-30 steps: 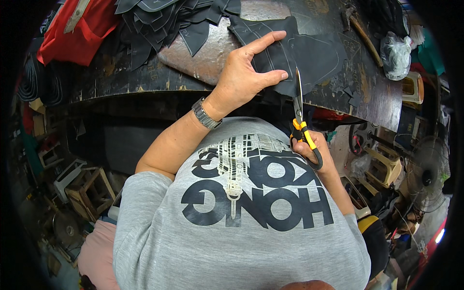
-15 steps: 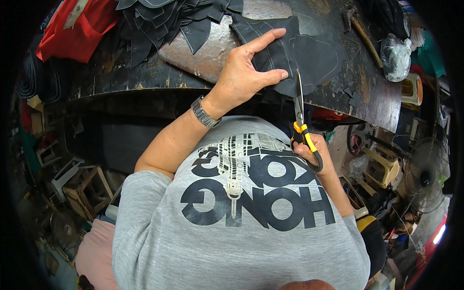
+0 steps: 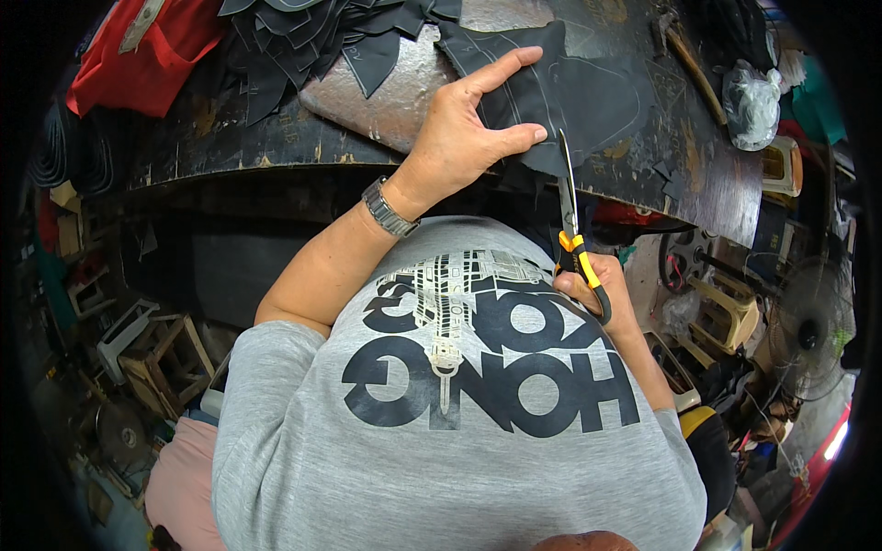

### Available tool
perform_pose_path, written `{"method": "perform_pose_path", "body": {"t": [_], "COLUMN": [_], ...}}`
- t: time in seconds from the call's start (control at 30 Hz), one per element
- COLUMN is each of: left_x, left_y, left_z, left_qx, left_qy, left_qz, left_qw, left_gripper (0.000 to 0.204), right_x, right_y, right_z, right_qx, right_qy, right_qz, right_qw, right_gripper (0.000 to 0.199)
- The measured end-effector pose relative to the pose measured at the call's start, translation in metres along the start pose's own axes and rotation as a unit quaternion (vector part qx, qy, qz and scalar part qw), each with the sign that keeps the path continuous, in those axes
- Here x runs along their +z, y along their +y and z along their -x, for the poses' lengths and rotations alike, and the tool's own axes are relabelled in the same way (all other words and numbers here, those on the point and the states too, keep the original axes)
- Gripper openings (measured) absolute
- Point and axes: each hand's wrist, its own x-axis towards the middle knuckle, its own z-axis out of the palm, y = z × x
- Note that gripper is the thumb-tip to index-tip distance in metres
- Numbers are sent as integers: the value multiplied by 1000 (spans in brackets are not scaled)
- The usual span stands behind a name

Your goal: The person uses shears to cut black leather pieces on a workbench. They repeatedly pick up leather pieces, align them, and cut along marked lines, then place the cut pieces back on the bench.

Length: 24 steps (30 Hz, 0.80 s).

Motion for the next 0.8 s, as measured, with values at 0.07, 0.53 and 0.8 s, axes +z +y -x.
{"method": "perform_pose_path", "body": {"t": [0.07,0.53,0.8], "left_x": [0,4,5], "left_y": [1,7,4], "left_z": [0,5,4], "left_qx": [-14,-15,-17], "left_qy": [0,-8,-14], "left_qz": [-3,29,31], "left_qw": [1000,999,999], "left_gripper": [65,74,73], "right_x": [-2,-1,-1], "right_y": [1,-7,-9], "right_z": [-2,-17,-14], "right_qx": [-7,-5,13], "right_qy": [-4,-5,4], "right_qz": [-6,-36,-38], "right_qw": [1000,999,999], "right_gripper": [27,29,28]}}
